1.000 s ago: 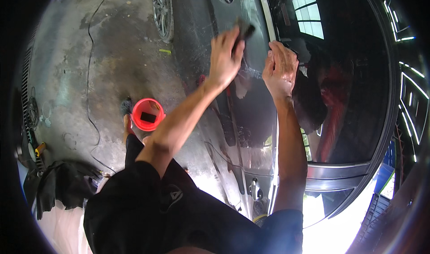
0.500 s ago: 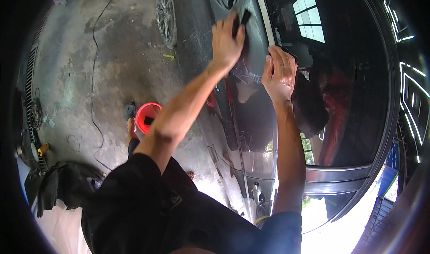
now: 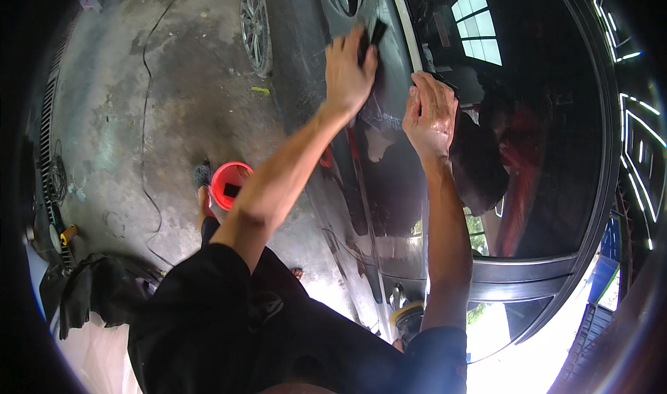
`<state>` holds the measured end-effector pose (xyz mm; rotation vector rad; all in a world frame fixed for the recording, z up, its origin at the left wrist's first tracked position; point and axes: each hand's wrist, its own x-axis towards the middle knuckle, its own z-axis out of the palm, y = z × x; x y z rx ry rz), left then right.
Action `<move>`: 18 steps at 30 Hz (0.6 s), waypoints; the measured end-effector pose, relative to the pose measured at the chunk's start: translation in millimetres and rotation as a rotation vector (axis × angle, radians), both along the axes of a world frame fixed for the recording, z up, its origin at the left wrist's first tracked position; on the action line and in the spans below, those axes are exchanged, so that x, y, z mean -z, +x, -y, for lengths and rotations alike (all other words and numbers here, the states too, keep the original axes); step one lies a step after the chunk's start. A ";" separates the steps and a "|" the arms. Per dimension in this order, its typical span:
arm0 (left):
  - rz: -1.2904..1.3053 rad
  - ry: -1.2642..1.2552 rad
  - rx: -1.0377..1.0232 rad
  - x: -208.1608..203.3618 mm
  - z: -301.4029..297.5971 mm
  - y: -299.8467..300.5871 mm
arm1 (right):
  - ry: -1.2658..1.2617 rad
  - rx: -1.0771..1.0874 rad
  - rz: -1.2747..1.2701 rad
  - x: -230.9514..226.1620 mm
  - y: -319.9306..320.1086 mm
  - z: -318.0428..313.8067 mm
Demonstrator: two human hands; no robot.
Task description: The person uses a small rectangular block to rub the surface of a dark car door and rear quarter panel. They repeatedly dip the block into a red bucket of liquid and continue rubbing the car's paintwork in a systematic manner.
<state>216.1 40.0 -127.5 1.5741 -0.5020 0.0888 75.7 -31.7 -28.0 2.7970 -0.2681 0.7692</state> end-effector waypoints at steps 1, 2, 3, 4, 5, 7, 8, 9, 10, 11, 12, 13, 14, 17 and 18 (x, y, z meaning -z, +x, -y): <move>-0.018 0.010 0.028 2.4 -10.3 -17.0 | 0.001 0.000 0.002 -0.2 -1.8 -1.2; -0.033 -0.005 0.015 1.6 -5.9 -13.9 | 0.001 0.000 0.004 -0.6 -1.9 -1.3; -0.048 -0.022 0.004 0.2 0.2 -8.9 | -0.001 -0.001 0.007 -1.4 0.2 -0.4; -0.045 -0.002 -0.018 -8.9 11.4 7.7 | -0.002 -0.003 0.002 -1.3 -0.7 0.3; -0.039 0.018 -0.042 -21.5 27.2 37.2 | -0.001 -0.006 0.000 -0.7 0.2 0.1; -0.015 0.038 -0.068 -26.4 33.8 49.5 | 0.028 -0.027 0.012 -0.2 4.4 2.1; 0.000 0.036 -0.069 -24.5 31.0 43.6 | 0.042 -0.033 0.017 -0.1 3.3 2.7; 0.016 0.034 -0.071 -22.4 27.3 34.7 | 0.053 -0.019 0.010 0.8 -2.1 1.4; -0.021 0.043 -0.013 -16.8 14.2 7.9 | 0.066 -0.007 0.015 3.6 -4.5 1.2; -0.036 0.046 0.044 -11.6 1.3 -16.8 | 0.076 0.003 0.018 3.8 -4.6 1.2; -0.044 0.027 0.032 -9.8 4.5 -16.5 | 0.094 -0.007 0.026 2.2 -3.2 2.0; -0.055 0.012 0.015 -9.1 5.3 -15.8 | 0.117 -0.022 0.031 1.6 -1.7 1.5; -0.035 0.012 -0.013 -13.7 15.5 1.4 | 0.139 -0.034 0.031 1.5 -3.3 1.7; 0.013 0.026 -0.082 -31.4 36.4 54.6 | 0.145 -0.099 0.064 -1.9 0.8 2.8; 0.015 0.037 -0.090 -32.5 32.9 53.1 | 0.148 -0.105 0.060 -0.6 -0.1 2.1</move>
